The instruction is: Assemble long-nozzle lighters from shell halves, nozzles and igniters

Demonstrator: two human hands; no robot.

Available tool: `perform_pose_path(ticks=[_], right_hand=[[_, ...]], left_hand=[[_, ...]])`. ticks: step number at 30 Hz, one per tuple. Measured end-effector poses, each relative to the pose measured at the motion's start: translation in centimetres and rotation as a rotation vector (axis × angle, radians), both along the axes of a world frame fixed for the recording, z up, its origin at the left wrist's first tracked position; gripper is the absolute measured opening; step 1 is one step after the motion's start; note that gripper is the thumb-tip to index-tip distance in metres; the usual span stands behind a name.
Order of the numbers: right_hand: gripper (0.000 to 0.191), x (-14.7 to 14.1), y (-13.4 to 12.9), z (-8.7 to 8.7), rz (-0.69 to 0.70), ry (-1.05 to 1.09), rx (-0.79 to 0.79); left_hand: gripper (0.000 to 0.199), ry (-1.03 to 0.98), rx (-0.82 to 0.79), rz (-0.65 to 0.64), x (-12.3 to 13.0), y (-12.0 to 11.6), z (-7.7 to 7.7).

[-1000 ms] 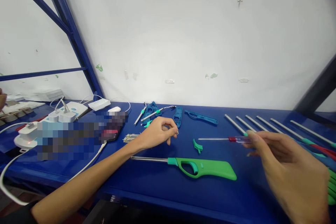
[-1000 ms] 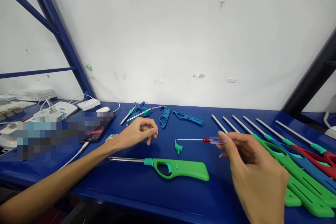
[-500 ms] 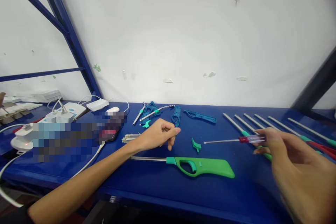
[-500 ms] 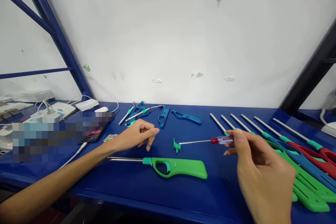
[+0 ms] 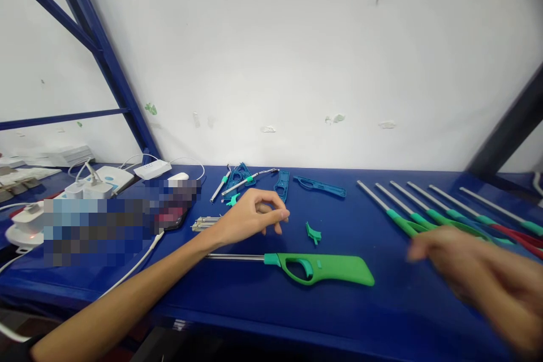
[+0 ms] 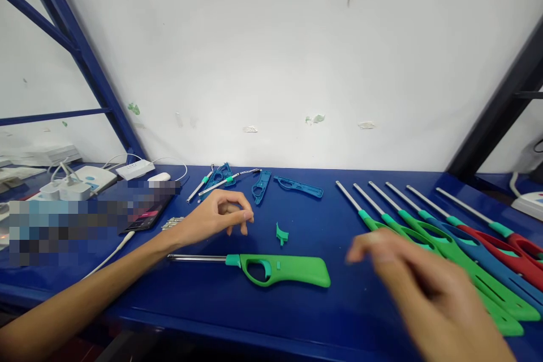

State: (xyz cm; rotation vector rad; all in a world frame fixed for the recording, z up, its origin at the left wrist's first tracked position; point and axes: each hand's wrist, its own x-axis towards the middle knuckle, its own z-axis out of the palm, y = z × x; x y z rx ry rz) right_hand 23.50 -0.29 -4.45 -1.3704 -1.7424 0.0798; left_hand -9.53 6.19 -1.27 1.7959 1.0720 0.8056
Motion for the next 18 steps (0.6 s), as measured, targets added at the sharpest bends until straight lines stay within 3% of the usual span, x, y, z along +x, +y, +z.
perform_pose_path(ticks=[3, 7, 14, 18], right_hand=[[0.037, -1.3, -0.1, -0.6, 0.123, -0.169, -0.225], [0.037, -2.5, 0.6, -1.4, 0.184, -0.411, -0.377], [0.034, -2.8, 0.8, -1.0, 0.284, -0.397, -0.328], [0.029, -3.5, 0.0, -0.5, 0.244, -0.351, -0.360]], left_hand=[[0.033, -0.019, 0.028, 0.026, -0.1, 0.0, 0.1], [0.034, -0.030, 0.049, 0.043, 0.0, 0.0, 0.3], [0.032, -0.024, 0.085, 0.031, 0.2, -1.1, 1.5], [0.031, -0.011, 0.156, 0.046, 0.4, -1.9, 2.1]])
